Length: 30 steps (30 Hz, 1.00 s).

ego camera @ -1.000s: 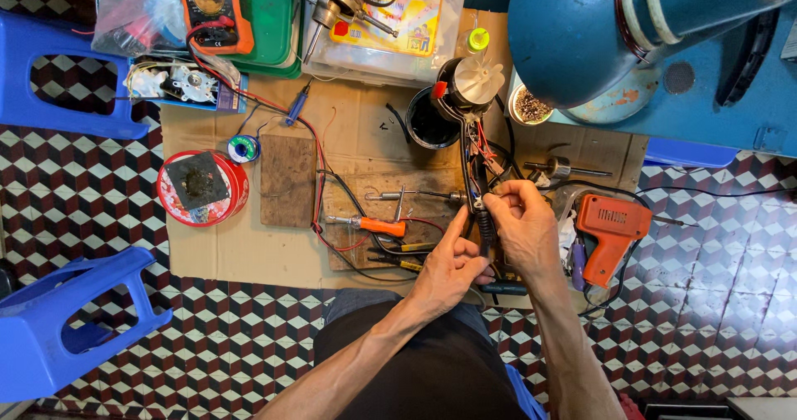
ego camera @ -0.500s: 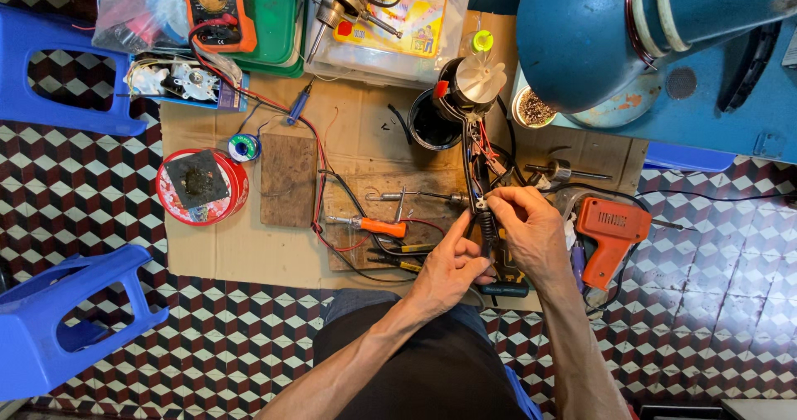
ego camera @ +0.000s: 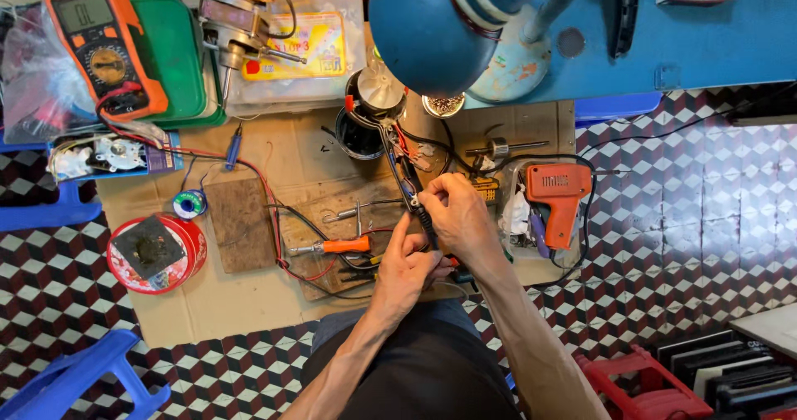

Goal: The person uses a cordless drill to tighten screws on a small electrical component, then switches to a screwdriver to continue adjusting the same part. The hands manipulate wires and the component throughout, with tools and parts visible on the workbench.

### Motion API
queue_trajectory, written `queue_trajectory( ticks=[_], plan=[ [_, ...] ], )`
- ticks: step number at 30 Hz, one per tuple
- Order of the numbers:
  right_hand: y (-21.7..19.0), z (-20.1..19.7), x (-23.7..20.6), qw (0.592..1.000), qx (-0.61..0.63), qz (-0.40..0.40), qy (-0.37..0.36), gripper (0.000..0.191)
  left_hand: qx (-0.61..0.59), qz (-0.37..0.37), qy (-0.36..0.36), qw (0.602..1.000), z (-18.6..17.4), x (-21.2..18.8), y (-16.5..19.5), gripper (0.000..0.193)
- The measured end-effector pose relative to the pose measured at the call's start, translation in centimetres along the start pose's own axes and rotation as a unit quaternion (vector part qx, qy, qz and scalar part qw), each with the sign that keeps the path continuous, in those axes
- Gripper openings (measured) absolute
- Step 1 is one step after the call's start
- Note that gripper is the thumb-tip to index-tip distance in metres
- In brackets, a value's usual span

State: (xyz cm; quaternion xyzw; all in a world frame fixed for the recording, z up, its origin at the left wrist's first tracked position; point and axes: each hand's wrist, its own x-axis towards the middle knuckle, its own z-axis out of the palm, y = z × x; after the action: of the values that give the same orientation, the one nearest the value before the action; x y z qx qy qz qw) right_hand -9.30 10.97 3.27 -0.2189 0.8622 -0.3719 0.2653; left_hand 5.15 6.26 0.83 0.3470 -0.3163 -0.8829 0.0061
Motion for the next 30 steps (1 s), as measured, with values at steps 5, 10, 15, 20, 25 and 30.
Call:
queue_trajectory(
  ticks=[5, 10, 15, 20, 25, 30],
  plan=[
    [0.1, -0.6, 0.1, 0.996, 0.041, 0.075, -0.028, 0.025, 0.021, -0.017, -0.010, 1.000, 0.3, -0.2, 0.3, 0.078],
    [-0.5, -0.7, -1.9, 0.966, 0.160, 0.204, -0.008, 0.032, 0.005, -0.007, -0.008, 1.000, -0.3, -0.3, 0.1, 0.077],
    [0.7, -0.7, -7.5, 0.943, 0.228, 0.241, -0.006, 0.044, -0.010, 0.009, -0.015, 1.000, -0.8, -0.4, -0.4, 0.075],
    [3.2, 0.9, -12.0, 0.892, 0.365, 0.241, -0.112, 0.048, 0.036, -0.009, 0.008, 0.999, -0.7, -0.4, -0.1, 0.074],
    [3.9, 1.9, -12.8, 0.895, 0.372, 0.239, -0.060, 0.033, 0.035, -0.045, 0.012, 0.998, -0.1, -1.0, 1.7, 0.073],
    [2.7, 1.2, -12.7, 0.961, 0.139, 0.235, -0.039, 0.028, 0.081, -0.023, -0.036, 0.996, -0.5, -0.2, 3.8, 0.046]
  ],
)
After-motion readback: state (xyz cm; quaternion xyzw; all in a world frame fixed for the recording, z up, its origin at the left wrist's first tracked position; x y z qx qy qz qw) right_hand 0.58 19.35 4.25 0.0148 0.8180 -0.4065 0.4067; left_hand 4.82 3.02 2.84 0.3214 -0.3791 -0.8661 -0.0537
